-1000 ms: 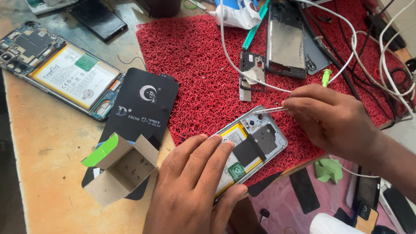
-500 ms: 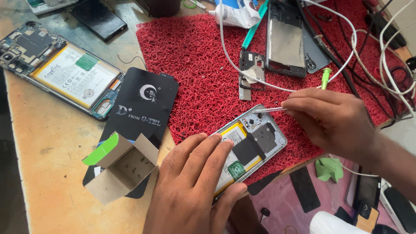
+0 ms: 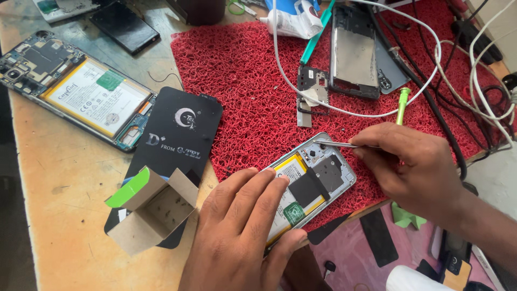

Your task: The person uses a green screwdriver and tweezers to remove screws and small internal components from a disassembled smartphone. The person carefully extracts parts from the device's chassis and places them into a small cardboard box on the workbench.

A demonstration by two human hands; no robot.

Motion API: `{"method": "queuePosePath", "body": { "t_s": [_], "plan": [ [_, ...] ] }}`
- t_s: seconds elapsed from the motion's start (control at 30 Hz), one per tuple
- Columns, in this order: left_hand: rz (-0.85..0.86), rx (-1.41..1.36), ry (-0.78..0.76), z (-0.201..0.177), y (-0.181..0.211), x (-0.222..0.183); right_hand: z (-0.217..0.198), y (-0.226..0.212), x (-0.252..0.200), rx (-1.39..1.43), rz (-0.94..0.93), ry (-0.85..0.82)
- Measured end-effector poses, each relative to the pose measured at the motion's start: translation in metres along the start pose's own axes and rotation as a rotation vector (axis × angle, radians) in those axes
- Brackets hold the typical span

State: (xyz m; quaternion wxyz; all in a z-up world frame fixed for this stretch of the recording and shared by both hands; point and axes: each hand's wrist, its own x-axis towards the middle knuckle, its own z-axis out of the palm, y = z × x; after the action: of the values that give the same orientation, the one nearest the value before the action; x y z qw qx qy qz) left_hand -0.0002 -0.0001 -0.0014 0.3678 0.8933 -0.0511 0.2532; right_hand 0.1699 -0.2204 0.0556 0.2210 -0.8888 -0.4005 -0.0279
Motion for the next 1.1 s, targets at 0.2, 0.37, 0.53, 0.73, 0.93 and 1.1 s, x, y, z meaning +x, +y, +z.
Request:
{"method": "queuePosePath", "body": {
  "t_s": [0.2, 0.37, 0.53, 0.73, 0.93, 1.1],
  "plan": [
    [-0.001, -0.004, 0.001, 0.0, 0.0, -0.001, 0.002, -0.003, -0.002, 0.008, 0.017, 0.016],
    [0.004, -0.003, 0.005, 0.0, 0.0, 0.0, 0.002, -0.005, -0.003, 0.034, 0.107, 0.002],
    [0.016, 0.009, 0.013, -0.001, 0.002, 0.001, 0.007, -0.004, -0.007, -0.05, -0.01, 0.088],
    [0.015, 0.011, -0.02, -0.004, 0.003, 0.002, 0.013, -0.012, -0.013, -0.074, -0.035, 0.153],
    [0.017, 0.014, -0.022, -0.004, 0.004, 0.002, 0.007, -0.016, -0.015, 0.031, 0.2, 0.092],
    [0.02, 0.008, -0.016, -0.004, 0.005, 0.002, -0.003, -0.016, -0.012, 0.026, 0.12, 0.096]
  ]
}}
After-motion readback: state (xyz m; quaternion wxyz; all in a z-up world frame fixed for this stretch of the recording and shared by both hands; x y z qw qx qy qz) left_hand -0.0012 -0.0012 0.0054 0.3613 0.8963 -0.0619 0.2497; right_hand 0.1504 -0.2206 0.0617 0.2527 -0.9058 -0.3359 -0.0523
